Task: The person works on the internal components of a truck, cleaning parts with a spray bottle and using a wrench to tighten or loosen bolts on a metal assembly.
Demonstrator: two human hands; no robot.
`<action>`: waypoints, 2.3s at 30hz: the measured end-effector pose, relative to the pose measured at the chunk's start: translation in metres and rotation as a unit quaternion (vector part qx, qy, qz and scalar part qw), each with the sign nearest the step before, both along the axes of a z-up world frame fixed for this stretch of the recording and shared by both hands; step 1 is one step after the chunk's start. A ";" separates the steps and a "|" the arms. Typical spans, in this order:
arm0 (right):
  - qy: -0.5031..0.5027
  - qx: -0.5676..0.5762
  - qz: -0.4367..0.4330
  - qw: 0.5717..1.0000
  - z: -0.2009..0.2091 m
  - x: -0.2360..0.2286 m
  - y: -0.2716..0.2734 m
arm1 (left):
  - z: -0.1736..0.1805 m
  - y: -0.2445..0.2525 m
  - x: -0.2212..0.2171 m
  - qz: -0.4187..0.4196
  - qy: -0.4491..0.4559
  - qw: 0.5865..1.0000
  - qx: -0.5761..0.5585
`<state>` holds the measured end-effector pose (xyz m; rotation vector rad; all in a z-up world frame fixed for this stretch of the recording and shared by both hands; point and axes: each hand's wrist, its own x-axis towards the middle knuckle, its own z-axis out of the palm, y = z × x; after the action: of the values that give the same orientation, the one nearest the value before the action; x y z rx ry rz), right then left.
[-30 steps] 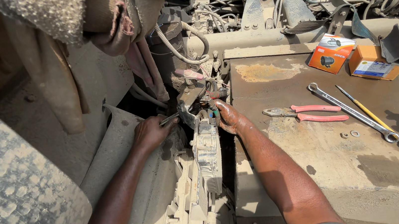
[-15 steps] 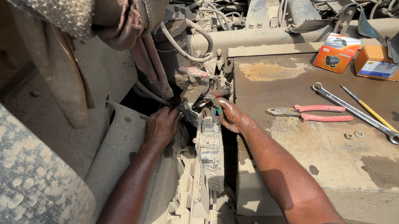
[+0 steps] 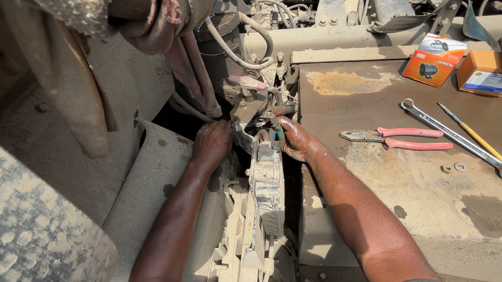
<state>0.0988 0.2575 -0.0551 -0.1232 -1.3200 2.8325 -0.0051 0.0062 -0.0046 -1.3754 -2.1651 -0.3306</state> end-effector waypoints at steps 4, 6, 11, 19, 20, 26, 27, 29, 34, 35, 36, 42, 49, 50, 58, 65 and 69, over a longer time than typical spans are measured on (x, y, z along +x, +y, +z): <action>-0.030 0.046 0.005 0.998 -0.001 0.004 -0.001 | -0.003 0.003 -0.009 0.037 0.028 0.998 -0.043; -0.038 0.062 0.001 0.997 -0.010 -0.003 0.007 | -0.002 0.010 -0.020 0.062 -0.010 0.994 -0.088; -0.092 0.225 -0.031 0.969 -0.029 -0.028 0.023 | -0.017 0.050 -0.079 -0.020 -0.047 0.996 0.076; -0.055 0.121 -0.021 0.991 0.001 0.003 -0.004 | -0.040 0.041 -0.072 0.018 -0.215 0.976 0.032; -0.084 0.139 -0.038 0.986 0.005 0.007 -0.006 | -0.034 0.035 -0.065 -0.006 -0.200 0.978 0.053; -0.075 0.101 -0.040 0.991 0.021 0.010 -0.007 | 0.009 -0.004 -0.023 0.027 -0.129 0.990 -0.053; -0.087 0.104 -0.043 0.990 0.014 0.012 -0.009 | 0.017 -0.009 -0.015 0.068 -0.166 0.981 -0.074; -0.066 0.086 -0.032 0.994 0.007 0.006 -0.007 | 0.028 -0.012 0.000 0.150 -0.241 0.953 -0.110; -0.033 0.082 -0.020 0.996 0.003 0.004 -0.005 | 0.041 -0.029 0.013 0.134 -0.328 0.935 -0.005; -0.038 0.085 -0.024 0.995 0.005 0.005 -0.005 | 0.041 -0.031 0.013 0.144 -0.354 0.924 -0.001; -0.043 0.089 -0.028 0.995 0.007 0.007 -0.007 | 0.038 -0.034 0.015 0.116 -0.314 0.942 0.006; -0.074 0.082 -0.038 0.993 0.027 0.018 -0.017 | 0.021 -0.041 0.024 0.000 -0.023 0.999 -0.024; -0.045 0.060 -0.028 0.997 0.017 0.013 -0.012 | 0.020 -0.032 0.027 -0.090 0.035 0.992 0.081; -0.041 0.058 -0.028 0.997 0.015 0.013 -0.011 | 0.021 -0.031 0.027 -0.094 0.029 0.991 0.085; -0.056 0.071 -0.025 0.996 0.028 0.020 -0.022 | 0.031 -0.023 0.023 -0.074 0.010 0.997 0.037; -0.032 0.078 -0.020 0.996 0.018 0.012 -0.011 | 0.028 -0.012 0.014 -0.081 0.031 0.996 0.035; -0.086 0.124 -0.032 0.988 0.004 0.000 -0.005 | 0.009 0.007 -0.031 -0.056 0.062 0.996 -0.022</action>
<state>0.0992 0.2530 -0.0514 -0.4068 -1.6562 2.6273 -0.0360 0.0134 0.0040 -1.5041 -2.0105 -0.2329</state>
